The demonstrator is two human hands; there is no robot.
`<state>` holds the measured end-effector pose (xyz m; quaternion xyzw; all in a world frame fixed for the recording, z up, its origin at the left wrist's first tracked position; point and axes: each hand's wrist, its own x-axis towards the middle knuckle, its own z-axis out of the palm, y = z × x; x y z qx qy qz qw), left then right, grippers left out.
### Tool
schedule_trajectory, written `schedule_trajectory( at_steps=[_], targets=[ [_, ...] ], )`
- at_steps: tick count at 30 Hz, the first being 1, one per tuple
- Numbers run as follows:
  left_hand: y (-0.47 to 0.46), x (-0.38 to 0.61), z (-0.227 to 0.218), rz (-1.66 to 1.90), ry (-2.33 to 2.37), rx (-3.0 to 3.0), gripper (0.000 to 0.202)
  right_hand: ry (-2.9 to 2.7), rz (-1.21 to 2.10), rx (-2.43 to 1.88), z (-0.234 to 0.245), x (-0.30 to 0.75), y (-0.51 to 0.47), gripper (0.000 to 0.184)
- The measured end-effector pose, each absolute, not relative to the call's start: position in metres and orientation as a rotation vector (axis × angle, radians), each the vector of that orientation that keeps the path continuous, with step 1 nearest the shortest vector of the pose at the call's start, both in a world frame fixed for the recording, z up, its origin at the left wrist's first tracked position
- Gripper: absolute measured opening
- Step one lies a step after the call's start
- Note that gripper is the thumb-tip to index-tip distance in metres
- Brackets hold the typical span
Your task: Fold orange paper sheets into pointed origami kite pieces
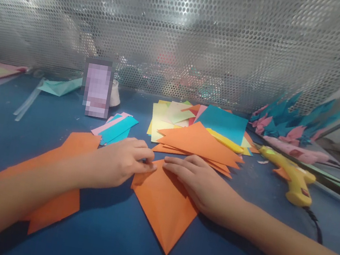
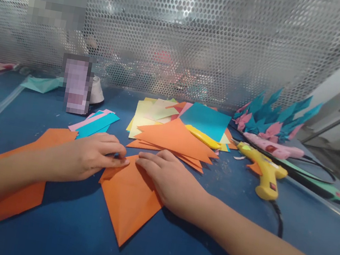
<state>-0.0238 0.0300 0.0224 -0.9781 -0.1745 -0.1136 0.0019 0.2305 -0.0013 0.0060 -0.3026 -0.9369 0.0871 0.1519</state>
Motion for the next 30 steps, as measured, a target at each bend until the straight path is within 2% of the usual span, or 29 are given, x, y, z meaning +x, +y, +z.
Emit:
schedule_trajectory(
  at_steps=[21,30],
  targets=[
    [0.044,-0.032,0.023,-0.365,-0.288,-3.196,0.045,-2.735,0.230,-0.890,0.006,0.230,0.000,0.055],
    [0.047,-0.033,0.019,-0.465,-0.363,-3.256,0.043,-2.741,0.198,-0.876,0.004,0.232,0.000,0.055]
  ],
)
